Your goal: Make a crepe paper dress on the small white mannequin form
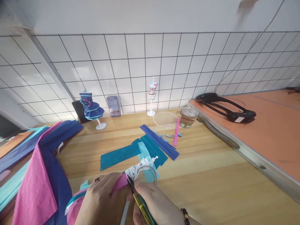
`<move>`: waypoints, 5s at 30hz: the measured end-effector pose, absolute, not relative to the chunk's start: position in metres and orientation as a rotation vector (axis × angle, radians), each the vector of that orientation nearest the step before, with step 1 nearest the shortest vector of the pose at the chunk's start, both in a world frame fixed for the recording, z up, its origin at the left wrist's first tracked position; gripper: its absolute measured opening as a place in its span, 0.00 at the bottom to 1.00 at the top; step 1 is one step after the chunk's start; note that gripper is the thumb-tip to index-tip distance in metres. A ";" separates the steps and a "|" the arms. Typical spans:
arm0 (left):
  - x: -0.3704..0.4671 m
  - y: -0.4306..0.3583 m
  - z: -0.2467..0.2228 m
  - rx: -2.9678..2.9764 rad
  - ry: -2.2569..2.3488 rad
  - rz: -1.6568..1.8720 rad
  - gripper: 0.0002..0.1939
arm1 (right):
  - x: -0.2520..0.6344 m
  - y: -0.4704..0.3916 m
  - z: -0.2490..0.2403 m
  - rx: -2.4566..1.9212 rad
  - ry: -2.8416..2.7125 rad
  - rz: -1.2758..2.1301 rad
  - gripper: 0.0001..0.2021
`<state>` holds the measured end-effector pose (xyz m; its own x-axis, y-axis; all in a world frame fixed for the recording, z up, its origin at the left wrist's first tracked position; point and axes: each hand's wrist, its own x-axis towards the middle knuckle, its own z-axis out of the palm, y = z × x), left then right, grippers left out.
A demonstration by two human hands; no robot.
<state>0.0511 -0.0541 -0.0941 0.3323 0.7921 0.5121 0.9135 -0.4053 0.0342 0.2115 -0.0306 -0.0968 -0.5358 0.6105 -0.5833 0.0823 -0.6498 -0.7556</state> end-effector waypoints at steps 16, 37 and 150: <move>0.038 -0.054 -0.101 -2.396 -1.489 -0.709 0.06 | 0.208 -0.030 -0.097 -1.232 -1.031 2.278 0.24; 0.035 -0.049 -0.111 -2.387 -1.685 -0.969 0.04 | 0.212 -0.025 -0.101 -1.175 -0.996 2.338 0.23; 0.035 -0.054 -0.111 -2.302 -1.568 -1.082 0.10 | 0.212 -0.031 -0.097 -1.169 -1.145 2.222 0.24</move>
<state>0.0346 -0.0535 -0.1106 0.1917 0.7485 0.6348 0.8593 -0.4405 0.2599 0.2120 -0.0306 -0.0970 -0.5818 0.6390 -0.5032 0.0390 -0.5960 -0.8020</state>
